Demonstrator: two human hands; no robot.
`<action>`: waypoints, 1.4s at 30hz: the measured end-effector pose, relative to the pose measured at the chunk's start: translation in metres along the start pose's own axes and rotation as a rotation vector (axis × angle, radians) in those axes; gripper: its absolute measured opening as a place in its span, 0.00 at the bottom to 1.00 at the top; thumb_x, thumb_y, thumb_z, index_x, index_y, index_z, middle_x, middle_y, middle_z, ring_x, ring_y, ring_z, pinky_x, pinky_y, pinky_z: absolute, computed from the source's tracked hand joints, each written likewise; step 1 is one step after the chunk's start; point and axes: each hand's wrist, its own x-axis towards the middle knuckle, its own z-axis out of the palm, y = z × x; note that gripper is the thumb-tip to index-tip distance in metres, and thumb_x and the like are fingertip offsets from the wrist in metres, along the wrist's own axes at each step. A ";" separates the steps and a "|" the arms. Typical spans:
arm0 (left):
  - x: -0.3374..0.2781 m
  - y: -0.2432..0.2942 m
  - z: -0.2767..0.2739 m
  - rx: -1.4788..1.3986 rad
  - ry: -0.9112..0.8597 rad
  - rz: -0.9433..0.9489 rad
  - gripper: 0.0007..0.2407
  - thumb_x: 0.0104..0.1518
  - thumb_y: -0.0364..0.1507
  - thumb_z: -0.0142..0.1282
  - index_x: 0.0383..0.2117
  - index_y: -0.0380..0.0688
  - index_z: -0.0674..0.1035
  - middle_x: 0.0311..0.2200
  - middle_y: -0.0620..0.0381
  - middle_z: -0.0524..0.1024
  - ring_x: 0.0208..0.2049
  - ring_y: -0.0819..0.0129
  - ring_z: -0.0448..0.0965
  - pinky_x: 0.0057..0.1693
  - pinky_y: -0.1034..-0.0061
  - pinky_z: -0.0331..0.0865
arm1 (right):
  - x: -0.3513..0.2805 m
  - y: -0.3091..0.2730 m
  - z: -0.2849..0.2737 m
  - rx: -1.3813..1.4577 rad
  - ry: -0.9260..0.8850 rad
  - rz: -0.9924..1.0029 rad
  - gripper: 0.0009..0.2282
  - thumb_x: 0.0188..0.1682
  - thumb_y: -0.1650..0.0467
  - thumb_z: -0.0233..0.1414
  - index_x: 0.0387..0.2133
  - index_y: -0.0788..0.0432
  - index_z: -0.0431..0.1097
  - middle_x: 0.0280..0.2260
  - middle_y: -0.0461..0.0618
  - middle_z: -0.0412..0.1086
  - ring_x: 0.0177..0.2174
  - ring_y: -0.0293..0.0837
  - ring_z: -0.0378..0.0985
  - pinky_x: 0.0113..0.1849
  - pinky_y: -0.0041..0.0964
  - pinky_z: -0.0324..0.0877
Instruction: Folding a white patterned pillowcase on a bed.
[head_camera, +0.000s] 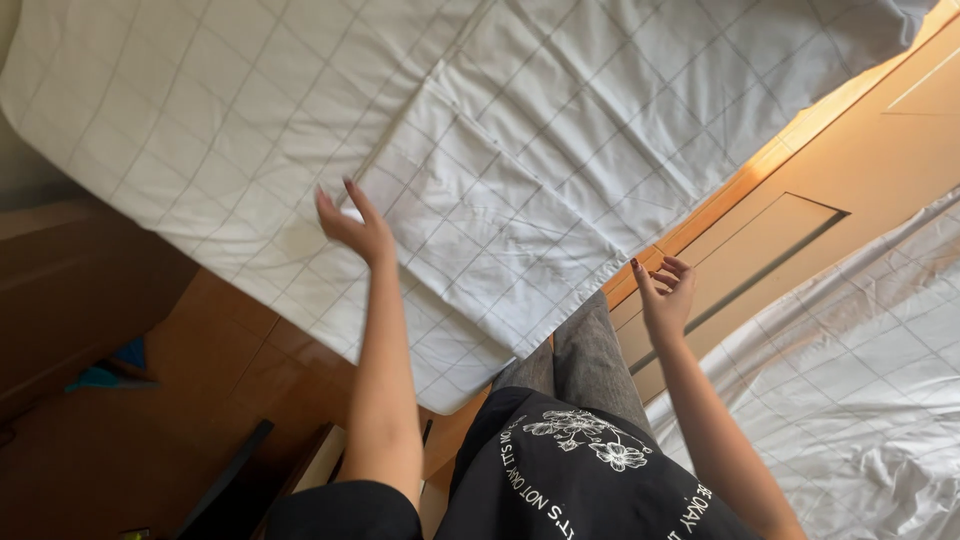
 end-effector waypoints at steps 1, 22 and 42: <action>-0.030 -0.013 -0.014 -0.015 0.042 -0.212 0.29 0.67 0.43 0.51 0.66 0.31 0.62 0.60 0.38 0.65 0.63 0.50 0.64 0.65 0.57 0.62 | -0.015 -0.003 0.009 -0.083 0.095 -0.047 0.27 0.47 0.61 0.65 0.53 0.63 0.63 0.51 0.57 0.65 0.47 0.46 0.71 0.45 0.40 0.71; -0.111 -0.009 -0.058 -0.571 -0.456 -0.836 0.18 0.54 0.36 0.72 0.39 0.38 0.75 0.38 0.54 0.74 0.40 0.70 0.71 0.50 0.77 0.67 | -0.086 -0.124 0.116 -0.429 -0.060 -0.834 0.25 0.47 0.69 0.64 0.57 0.58 0.63 0.61 0.60 0.57 0.61 0.61 0.56 0.61 0.59 0.53; -0.096 0.021 -0.058 -1.174 -0.440 -0.748 0.27 0.58 0.33 0.64 0.61 0.33 0.68 0.58 0.51 0.73 0.60 0.68 0.70 0.67 0.70 0.60 | -0.138 -0.134 0.149 -0.396 -0.355 -0.798 0.34 0.44 0.66 0.64 0.64 0.58 0.56 0.67 0.62 0.50 0.63 0.65 0.53 0.61 0.59 0.55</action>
